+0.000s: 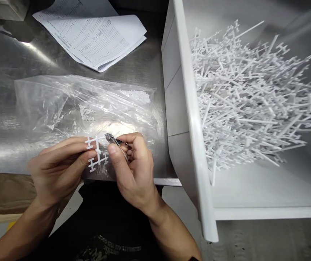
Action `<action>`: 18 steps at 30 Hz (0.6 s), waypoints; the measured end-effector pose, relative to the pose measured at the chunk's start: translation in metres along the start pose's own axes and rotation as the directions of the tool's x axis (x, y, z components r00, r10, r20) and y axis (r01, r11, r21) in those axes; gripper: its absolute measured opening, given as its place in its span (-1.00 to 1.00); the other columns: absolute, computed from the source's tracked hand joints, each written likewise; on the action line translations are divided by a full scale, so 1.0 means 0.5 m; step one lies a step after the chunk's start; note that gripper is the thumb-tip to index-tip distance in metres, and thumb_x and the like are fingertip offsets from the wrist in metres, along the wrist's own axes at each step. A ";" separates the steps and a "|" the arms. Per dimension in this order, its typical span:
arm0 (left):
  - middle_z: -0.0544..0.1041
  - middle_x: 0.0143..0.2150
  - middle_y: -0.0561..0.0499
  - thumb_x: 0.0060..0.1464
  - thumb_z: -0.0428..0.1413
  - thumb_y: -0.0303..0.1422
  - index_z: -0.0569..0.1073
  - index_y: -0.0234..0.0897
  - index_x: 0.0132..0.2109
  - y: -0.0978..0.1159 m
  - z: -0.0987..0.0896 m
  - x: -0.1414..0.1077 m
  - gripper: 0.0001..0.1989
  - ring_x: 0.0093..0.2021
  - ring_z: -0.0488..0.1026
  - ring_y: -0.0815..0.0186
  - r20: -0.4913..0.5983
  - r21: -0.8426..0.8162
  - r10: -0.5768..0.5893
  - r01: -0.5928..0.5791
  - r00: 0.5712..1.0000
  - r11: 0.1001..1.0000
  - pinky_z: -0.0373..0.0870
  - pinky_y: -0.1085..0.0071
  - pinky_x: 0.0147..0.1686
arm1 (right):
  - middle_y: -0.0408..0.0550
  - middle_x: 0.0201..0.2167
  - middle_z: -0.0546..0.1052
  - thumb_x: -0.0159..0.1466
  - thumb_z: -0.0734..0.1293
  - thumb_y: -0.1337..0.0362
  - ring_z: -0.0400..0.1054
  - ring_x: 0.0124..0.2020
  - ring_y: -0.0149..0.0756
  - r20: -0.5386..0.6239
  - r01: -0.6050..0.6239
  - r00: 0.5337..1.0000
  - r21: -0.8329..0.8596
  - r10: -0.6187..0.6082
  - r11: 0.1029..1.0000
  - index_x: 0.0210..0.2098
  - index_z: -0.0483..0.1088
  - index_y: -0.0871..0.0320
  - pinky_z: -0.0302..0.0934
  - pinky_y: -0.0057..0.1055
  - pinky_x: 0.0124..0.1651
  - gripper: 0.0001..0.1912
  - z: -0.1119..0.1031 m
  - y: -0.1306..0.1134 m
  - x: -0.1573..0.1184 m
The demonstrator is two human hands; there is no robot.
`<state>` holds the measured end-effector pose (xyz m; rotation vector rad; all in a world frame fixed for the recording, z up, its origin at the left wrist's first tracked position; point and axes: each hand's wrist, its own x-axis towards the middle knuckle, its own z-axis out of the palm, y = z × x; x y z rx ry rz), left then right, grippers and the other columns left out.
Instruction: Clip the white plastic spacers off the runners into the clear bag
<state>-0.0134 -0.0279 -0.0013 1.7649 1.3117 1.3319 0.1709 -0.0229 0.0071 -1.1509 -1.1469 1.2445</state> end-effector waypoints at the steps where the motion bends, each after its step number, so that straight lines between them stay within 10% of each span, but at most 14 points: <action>1: 0.77 -0.08 0.08 0.35 0.38 -0.51 0.73 -0.03 0.02 0.000 0.000 -0.001 -0.77 -0.10 0.73 0.31 0.009 0.001 0.000 0.000 1.000 1.000 0.71 0.39 -0.10 | -0.29 -0.45 0.43 0.55 0.47 0.14 0.32 -0.51 -0.40 0.004 0.003 1.000 0.002 -0.003 1.000 -0.03 0.48 0.03 0.33 -0.39 -0.40 -0.86 0.000 -0.001 0.000; 18: 0.76 -0.10 0.06 0.32 0.36 -0.59 0.70 -0.05 0.06 0.001 0.006 -0.002 -0.68 -0.13 0.76 0.27 0.054 -0.020 0.078 -0.077 0.995 0.997 0.76 0.35 -0.17 | -0.29 -0.42 0.42 0.57 0.46 0.26 0.31 -0.48 -0.40 -0.022 0.096 0.995 -0.078 -0.097 0.992 -0.02 0.49 -0.02 0.30 -0.39 -0.39 -0.93 0.006 0.001 -0.012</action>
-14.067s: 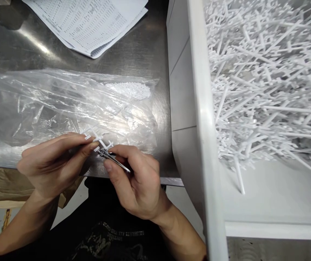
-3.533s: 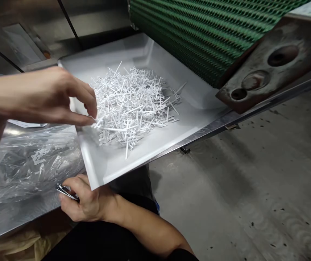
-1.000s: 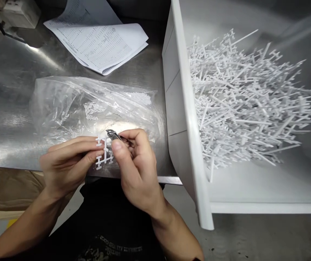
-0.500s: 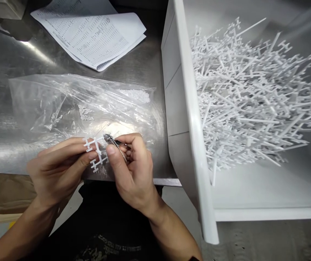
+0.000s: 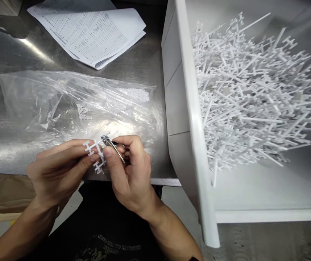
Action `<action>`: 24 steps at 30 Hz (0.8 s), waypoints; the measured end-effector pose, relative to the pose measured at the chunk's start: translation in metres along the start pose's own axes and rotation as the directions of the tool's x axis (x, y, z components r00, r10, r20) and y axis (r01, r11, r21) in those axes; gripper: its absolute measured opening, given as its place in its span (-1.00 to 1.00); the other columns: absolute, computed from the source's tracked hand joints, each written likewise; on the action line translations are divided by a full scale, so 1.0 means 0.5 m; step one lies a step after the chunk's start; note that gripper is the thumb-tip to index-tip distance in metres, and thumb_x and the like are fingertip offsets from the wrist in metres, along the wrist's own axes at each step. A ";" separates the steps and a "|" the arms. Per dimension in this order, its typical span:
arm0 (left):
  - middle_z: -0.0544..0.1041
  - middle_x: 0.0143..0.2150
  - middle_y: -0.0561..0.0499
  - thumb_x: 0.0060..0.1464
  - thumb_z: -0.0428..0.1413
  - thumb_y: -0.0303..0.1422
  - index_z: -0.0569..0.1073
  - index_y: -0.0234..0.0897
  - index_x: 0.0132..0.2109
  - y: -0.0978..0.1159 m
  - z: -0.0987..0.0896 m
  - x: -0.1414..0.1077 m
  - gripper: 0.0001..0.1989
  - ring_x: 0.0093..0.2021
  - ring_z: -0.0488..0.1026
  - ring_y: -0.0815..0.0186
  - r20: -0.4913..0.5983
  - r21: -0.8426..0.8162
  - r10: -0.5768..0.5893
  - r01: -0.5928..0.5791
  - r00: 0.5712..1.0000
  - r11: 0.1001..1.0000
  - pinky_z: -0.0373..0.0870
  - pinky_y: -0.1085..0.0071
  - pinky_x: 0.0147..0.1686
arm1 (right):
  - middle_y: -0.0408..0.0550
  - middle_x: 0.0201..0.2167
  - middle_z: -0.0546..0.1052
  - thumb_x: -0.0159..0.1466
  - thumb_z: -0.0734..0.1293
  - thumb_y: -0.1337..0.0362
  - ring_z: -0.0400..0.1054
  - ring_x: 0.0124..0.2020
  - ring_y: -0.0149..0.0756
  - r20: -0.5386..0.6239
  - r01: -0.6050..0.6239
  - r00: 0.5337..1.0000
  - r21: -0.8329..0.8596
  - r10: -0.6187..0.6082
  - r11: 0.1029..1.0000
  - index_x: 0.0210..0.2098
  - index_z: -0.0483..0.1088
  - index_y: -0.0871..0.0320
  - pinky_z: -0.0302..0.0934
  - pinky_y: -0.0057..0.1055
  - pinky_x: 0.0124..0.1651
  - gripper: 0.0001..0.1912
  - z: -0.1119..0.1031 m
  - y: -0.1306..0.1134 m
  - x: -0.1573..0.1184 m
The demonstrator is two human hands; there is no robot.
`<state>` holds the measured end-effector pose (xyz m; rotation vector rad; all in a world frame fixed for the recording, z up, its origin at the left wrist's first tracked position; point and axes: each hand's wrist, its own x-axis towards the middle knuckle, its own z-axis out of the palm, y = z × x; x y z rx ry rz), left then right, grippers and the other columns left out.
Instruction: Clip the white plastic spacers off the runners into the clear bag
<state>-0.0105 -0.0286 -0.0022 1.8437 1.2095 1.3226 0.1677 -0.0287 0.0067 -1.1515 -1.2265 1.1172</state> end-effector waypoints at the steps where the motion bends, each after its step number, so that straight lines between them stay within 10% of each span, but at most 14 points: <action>1: 0.76 -0.09 0.05 0.31 0.36 -0.60 0.70 -0.06 0.06 -0.002 0.001 0.000 -0.67 -0.13 0.76 0.26 0.005 0.002 0.012 -0.012 1.000 1.000 0.76 0.35 -0.17 | -0.28 -0.41 0.44 0.57 0.46 0.27 0.33 -0.47 -0.39 -0.005 0.014 1.000 -0.011 -0.014 1.000 -0.02 0.49 -0.02 0.32 -0.38 -0.38 -0.93 0.001 0.001 -0.001; 16: 0.75 -0.13 0.07 0.27 0.39 -0.55 0.69 -0.07 0.05 0.017 -0.028 0.013 -0.70 -0.29 0.65 0.31 0.146 0.406 0.209 -0.251 0.967 0.879 0.58 0.35 -0.26 | -0.24 -0.40 0.52 0.60 0.41 0.19 0.39 -0.46 -0.38 -0.001 -0.026 1.000 -0.019 0.026 0.999 -0.08 0.48 0.03 0.32 -0.35 -0.38 -0.91 -0.008 0.000 0.011; 24: 0.73 -0.19 0.11 0.28 0.37 -0.57 0.67 -0.07 -0.04 -0.018 -0.015 0.035 -0.74 -0.32 0.51 0.33 0.167 0.161 0.175 -0.202 0.970 0.966 0.49 0.31 -0.27 | -0.21 -0.40 0.49 0.58 0.40 0.19 0.39 -0.40 -0.36 -0.009 -0.125 0.992 0.000 0.125 0.992 -0.21 0.43 0.06 0.29 -0.33 -0.32 -0.80 -0.004 -0.007 0.026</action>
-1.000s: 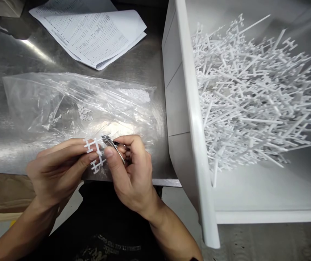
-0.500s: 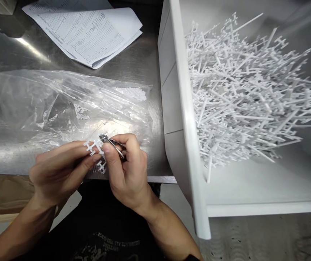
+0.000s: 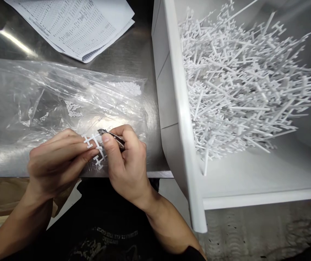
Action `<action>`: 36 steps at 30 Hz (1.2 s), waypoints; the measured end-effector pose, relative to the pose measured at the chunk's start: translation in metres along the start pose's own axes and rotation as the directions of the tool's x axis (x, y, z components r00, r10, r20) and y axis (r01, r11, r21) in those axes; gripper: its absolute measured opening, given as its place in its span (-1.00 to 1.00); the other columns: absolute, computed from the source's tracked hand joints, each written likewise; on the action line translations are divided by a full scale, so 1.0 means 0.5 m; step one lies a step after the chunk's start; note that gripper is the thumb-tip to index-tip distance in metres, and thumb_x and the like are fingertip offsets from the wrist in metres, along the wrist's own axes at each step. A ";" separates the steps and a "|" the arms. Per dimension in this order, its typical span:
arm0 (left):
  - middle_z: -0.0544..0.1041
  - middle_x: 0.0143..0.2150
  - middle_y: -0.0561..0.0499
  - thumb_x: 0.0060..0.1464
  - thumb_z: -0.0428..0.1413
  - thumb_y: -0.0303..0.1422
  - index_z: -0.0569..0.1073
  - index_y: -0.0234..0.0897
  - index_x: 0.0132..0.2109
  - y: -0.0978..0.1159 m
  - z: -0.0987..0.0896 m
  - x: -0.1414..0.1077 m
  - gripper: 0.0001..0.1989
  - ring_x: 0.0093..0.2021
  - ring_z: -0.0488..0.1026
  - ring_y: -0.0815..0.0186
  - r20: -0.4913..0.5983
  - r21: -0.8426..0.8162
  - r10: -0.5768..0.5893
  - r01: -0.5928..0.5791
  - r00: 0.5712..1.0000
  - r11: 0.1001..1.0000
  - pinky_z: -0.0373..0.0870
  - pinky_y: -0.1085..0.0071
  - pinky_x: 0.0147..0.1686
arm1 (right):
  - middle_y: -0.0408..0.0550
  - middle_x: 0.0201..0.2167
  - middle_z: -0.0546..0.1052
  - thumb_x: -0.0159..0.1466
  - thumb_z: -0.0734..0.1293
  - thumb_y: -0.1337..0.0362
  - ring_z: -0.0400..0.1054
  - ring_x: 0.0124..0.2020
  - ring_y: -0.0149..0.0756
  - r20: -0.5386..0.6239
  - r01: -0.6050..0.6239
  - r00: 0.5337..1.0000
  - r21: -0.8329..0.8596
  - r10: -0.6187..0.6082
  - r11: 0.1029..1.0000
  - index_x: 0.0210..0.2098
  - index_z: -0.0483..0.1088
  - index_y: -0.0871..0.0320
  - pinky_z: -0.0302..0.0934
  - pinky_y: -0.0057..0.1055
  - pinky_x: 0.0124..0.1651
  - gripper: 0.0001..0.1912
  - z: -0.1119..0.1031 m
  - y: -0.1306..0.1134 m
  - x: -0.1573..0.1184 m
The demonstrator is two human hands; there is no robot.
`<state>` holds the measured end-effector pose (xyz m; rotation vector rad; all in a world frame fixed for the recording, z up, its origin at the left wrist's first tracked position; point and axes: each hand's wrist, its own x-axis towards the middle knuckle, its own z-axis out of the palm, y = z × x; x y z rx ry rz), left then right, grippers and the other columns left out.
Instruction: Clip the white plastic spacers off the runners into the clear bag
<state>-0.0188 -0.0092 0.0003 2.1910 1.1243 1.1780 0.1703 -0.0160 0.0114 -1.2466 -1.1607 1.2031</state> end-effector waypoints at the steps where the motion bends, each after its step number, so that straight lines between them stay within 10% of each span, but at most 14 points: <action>1: 0.73 -0.20 0.10 0.28 0.36 -0.58 0.66 -0.09 -0.04 -0.001 0.002 0.001 -0.74 -0.32 0.52 0.34 0.008 -0.025 -0.003 0.004 1.000 1.000 0.49 0.31 -0.26 | -0.23 -0.42 0.47 0.57 0.41 0.18 0.35 -0.43 -0.38 0.001 -0.016 1.000 0.009 0.016 1.000 -0.22 0.43 0.06 0.25 -0.35 -0.35 -0.79 0.001 -0.001 0.001; 9: 0.67 -0.21 0.09 0.35 0.31 -0.61 0.55 -0.24 -0.10 0.009 0.006 0.006 -0.82 -0.30 0.47 0.41 0.013 0.028 0.022 -0.022 1.000 0.999 0.46 0.38 -0.27 | -0.29 -0.46 0.42 0.53 0.48 0.23 0.21 -0.52 -0.45 0.038 -0.029 0.999 0.155 0.023 0.988 -0.15 0.50 0.06 0.16 -0.44 -0.47 -0.88 -0.007 -0.003 -0.006; 27: 0.58 -0.34 0.08 0.32 0.18 -0.67 0.48 -0.23 -0.14 0.002 0.018 -0.002 -0.77 -0.45 0.33 0.36 0.025 0.285 0.214 -0.212 0.977 0.935 0.26 0.25 -0.46 | -0.34 -0.43 0.47 0.55 0.42 0.41 0.31 -0.52 -0.49 0.080 0.235 0.971 -0.111 -0.227 0.966 -0.05 0.46 0.03 0.28 -0.50 -0.43 -0.87 0.000 0.011 -0.022; 36: 0.67 -0.24 0.11 0.40 0.24 -0.59 0.52 -0.22 -0.10 0.005 0.015 0.001 -0.84 -0.34 0.50 0.42 0.031 0.138 0.060 -0.063 0.998 0.988 0.49 0.38 -0.30 | -0.29 -0.46 0.43 0.53 0.47 0.30 0.23 -0.53 -0.47 -0.006 0.046 0.999 0.012 -0.046 0.999 -0.16 0.52 0.07 0.15 -0.45 -0.49 -0.90 0.001 -0.002 -0.006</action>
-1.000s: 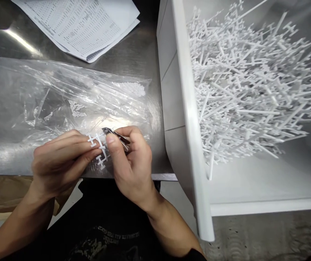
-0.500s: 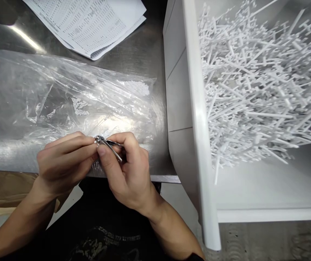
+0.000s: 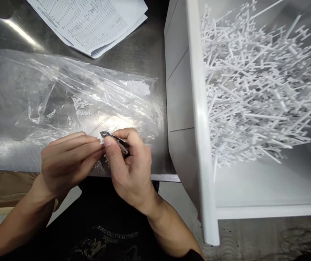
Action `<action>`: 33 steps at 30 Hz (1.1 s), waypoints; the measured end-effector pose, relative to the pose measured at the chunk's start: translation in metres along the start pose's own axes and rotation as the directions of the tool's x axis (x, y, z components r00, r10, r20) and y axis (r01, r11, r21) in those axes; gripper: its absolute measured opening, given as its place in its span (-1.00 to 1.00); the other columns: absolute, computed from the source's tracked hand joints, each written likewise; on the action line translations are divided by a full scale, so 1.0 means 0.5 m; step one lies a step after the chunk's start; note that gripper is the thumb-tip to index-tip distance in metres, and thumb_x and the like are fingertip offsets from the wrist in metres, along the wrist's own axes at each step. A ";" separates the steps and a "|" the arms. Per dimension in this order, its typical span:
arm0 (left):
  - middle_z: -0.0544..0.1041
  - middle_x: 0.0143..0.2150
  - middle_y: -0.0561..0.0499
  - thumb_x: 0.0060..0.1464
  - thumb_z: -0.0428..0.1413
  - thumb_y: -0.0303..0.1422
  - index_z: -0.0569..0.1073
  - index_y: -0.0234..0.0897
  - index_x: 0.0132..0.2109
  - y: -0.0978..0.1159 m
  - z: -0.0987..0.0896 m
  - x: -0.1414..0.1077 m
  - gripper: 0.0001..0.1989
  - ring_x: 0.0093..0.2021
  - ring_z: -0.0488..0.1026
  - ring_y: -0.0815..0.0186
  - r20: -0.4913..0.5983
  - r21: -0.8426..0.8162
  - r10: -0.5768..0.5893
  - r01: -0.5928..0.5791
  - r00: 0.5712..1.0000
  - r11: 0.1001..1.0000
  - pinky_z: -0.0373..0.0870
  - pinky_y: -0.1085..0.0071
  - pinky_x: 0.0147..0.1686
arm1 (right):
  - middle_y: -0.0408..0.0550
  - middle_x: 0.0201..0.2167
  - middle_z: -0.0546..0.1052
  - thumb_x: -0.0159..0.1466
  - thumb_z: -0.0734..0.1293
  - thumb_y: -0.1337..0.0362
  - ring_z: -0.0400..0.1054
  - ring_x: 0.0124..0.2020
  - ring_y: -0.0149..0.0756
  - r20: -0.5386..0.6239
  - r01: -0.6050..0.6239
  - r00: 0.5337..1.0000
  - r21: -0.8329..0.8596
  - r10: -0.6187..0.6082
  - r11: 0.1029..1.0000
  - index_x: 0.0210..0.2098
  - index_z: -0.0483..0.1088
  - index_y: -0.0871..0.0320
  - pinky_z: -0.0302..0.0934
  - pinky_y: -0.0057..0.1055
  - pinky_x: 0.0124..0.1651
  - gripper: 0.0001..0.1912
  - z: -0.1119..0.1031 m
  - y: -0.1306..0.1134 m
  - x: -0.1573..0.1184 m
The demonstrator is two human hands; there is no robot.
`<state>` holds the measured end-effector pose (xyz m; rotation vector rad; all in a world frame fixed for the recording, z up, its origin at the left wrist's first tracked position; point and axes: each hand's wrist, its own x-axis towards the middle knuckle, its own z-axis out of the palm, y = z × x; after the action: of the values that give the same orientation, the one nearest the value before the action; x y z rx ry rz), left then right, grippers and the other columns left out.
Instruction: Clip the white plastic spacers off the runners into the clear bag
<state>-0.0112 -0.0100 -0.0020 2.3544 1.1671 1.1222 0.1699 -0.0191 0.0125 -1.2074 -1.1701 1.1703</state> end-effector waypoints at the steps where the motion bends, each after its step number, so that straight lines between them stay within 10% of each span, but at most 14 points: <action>1: 0.67 -0.25 0.12 0.41 0.26 -0.58 0.52 -0.23 -0.12 0.001 -0.001 0.001 -0.84 -0.33 0.52 0.43 0.001 -0.021 -0.026 0.026 1.000 0.999 0.50 0.40 -0.28 | -0.28 -0.45 0.44 0.52 0.49 0.30 0.25 -0.51 -0.46 -0.025 -0.025 0.999 0.060 0.026 0.998 -0.14 0.53 0.07 0.18 -0.46 -0.47 -0.92 -0.004 0.000 0.000; 6: 0.66 -0.27 0.12 0.39 0.31 -0.54 0.54 -0.23 -0.15 0.009 -0.007 0.006 -0.85 -0.31 0.59 0.43 -0.040 -0.054 -0.094 0.092 0.995 0.994 0.54 0.44 -0.24 | -0.31 -0.49 0.39 0.47 0.54 0.30 0.27 -0.49 -0.46 0.028 -0.150 0.989 0.317 0.148 0.936 -0.04 0.62 0.04 0.26 -0.51 -0.42 -0.91 -0.032 -0.006 -0.004; 16: 0.68 -0.17 0.06 0.32 0.36 -0.58 0.58 -0.25 -0.09 0.007 -0.010 -0.002 -0.83 -0.28 0.59 0.38 -0.051 -0.025 -0.013 0.012 0.999 1.000 0.58 0.37 -0.25 | -0.17 -0.36 0.68 0.35 0.63 0.37 0.48 -0.44 -0.39 -0.040 -0.038 0.999 -0.041 0.036 0.998 -0.07 0.77 0.02 0.43 -0.47 -0.40 -0.82 -0.057 -0.012 -0.009; 25: 0.74 -0.08 0.00 0.40 0.19 -0.63 0.62 -0.20 0.12 0.014 -0.023 -0.002 -0.70 -0.21 0.64 0.35 0.013 -0.183 -0.126 0.127 0.992 0.975 0.58 0.35 -0.20 | -0.16 -0.33 0.68 0.36 0.61 0.40 0.54 -0.37 -0.33 -0.046 0.014 0.999 -0.076 -0.018 0.997 -0.03 0.76 -0.01 0.50 -0.41 -0.30 -0.77 -0.072 0.000 -0.017; 33: 0.66 -0.23 0.08 0.33 0.34 -0.62 0.61 -0.23 -0.01 0.019 -0.011 0.001 -0.78 -0.28 0.57 0.42 -0.148 -0.113 -0.107 0.091 0.983 0.989 0.55 0.39 -0.25 | -0.20 -0.40 0.65 0.33 0.62 0.42 0.44 -0.49 -0.38 -0.035 -0.020 0.999 0.014 0.021 1.000 -0.05 0.76 -0.03 0.41 -0.47 -0.45 -0.74 -0.058 -0.015 -0.034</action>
<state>-0.0102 -0.0160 0.0070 2.1386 1.2290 1.3162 0.1983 -0.0376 0.0195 -1.2280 -1.1245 1.1661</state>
